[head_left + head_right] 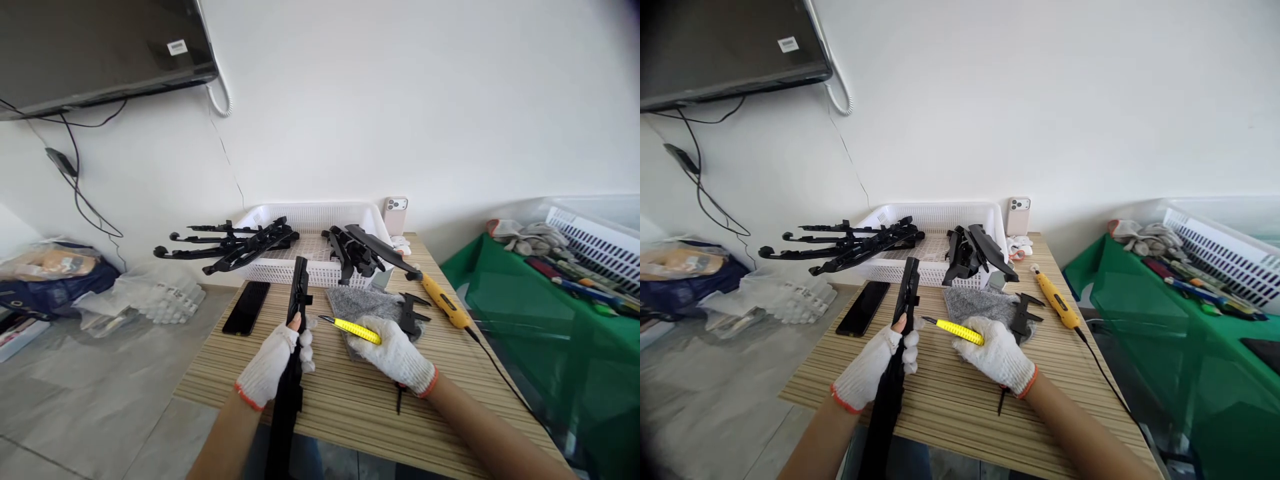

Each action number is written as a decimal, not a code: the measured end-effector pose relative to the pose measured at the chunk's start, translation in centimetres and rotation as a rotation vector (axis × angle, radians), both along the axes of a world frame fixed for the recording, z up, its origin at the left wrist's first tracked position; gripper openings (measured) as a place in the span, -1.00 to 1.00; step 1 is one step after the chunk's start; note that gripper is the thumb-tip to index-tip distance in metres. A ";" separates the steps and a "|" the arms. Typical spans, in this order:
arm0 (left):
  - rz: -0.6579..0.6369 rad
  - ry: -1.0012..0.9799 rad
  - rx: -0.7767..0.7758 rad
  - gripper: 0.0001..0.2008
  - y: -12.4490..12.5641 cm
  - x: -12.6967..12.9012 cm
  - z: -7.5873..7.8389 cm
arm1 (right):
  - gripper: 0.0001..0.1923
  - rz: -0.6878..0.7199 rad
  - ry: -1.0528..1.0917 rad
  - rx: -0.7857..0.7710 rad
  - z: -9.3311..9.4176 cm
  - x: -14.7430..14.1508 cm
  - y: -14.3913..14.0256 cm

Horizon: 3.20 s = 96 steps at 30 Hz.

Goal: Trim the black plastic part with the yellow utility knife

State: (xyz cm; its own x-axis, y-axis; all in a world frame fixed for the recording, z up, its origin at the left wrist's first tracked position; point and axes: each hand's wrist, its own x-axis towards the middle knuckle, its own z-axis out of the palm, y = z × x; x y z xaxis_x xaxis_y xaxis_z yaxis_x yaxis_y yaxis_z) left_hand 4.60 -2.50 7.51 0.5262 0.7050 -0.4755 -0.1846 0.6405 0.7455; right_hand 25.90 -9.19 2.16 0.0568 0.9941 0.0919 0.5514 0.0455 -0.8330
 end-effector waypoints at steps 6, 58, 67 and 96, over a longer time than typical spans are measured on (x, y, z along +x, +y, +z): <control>0.062 0.052 0.017 -0.67 -0.7 -0.8 -1.3 | -0.64 -0.114 -0.280 0.097 1.3 0.6 -0.6; 0.206 0.056 0.161 -0.54 -2.5 -1.8 -3.0 | -0.63 -0.124 -0.478 -0.019 5.9 1.1 2.3; 0.098 0.009 0.010 -0.23 -1.9 -1.3 -2.6 | -0.48 0.006 -0.757 -0.188 3.8 2.0 0.8; 0.306 0.142 0.347 -0.23 -2.0 -1.8 -3.4 | -0.65 0.131 -0.404 -0.278 4.8 3.9 0.2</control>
